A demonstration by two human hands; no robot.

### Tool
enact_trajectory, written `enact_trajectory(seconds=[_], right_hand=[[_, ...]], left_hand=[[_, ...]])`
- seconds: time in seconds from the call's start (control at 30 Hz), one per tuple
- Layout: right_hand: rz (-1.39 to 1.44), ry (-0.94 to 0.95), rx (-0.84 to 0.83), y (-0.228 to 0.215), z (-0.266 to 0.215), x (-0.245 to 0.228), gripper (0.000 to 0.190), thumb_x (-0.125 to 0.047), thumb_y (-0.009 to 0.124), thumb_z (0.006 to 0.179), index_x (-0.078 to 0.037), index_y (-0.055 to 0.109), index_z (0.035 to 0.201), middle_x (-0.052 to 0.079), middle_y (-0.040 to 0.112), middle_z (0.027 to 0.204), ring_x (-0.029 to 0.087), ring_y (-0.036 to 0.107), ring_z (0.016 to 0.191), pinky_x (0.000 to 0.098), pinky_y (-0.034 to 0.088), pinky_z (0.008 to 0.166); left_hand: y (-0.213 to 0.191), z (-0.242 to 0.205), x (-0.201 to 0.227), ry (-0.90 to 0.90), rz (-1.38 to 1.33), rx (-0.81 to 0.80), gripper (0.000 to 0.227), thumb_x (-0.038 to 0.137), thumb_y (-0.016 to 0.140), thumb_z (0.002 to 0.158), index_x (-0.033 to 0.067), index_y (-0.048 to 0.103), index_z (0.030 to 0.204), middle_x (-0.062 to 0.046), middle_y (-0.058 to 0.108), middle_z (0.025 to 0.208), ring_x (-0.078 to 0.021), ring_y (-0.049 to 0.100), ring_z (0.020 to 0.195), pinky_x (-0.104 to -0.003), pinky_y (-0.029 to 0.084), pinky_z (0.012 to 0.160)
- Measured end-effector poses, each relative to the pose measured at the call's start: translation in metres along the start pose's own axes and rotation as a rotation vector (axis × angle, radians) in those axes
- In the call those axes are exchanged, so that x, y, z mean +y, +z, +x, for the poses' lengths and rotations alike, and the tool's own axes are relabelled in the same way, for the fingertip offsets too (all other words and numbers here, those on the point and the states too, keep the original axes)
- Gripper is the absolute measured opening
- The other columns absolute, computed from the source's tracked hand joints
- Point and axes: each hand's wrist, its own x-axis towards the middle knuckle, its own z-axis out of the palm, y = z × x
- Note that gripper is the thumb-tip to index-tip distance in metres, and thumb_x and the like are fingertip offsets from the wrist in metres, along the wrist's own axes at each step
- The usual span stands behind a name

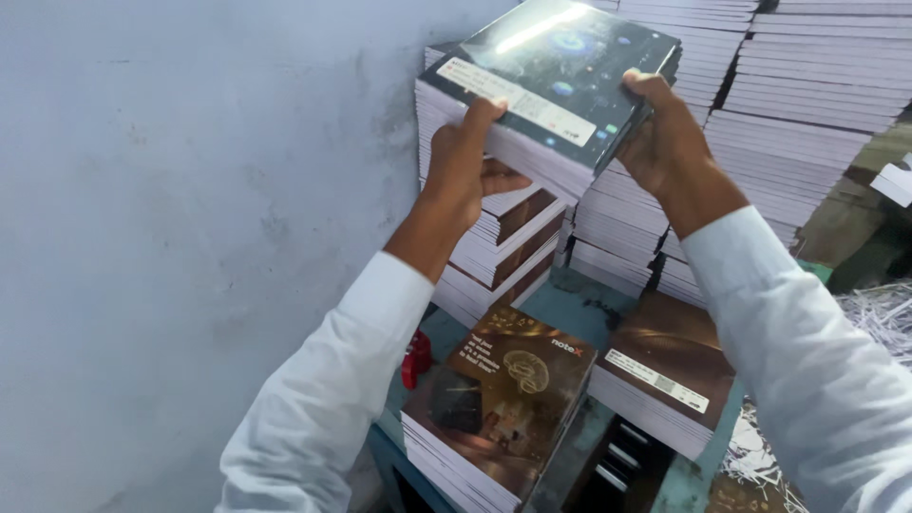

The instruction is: The person stacks notebooks on a table, moves a stack to a green stool, and writes on a blank sheet of paper placed on top of the stack.

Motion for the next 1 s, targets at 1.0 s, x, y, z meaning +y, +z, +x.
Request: enact_trajectory(seconds=[1.0], right_hand=[[0.133,0.164,0.009,-0.023,-0.213,0.086,0.056,-0.023,0.076,0.084,0.013,0.055,0.121,0.019,0.07,0.108,0.026,0.074,0.096,0.0428,0.063,0.091]], left_hand=[[-0.02,-0.251,-0.054,-0.068,0.043,0.176,0.053,0.034,0.06,0.088,-0.0069,0.056,0.122,-0.018,0.071,0.098,-0.0271,0.074,0.08,-0.04,0.066,0.062]])
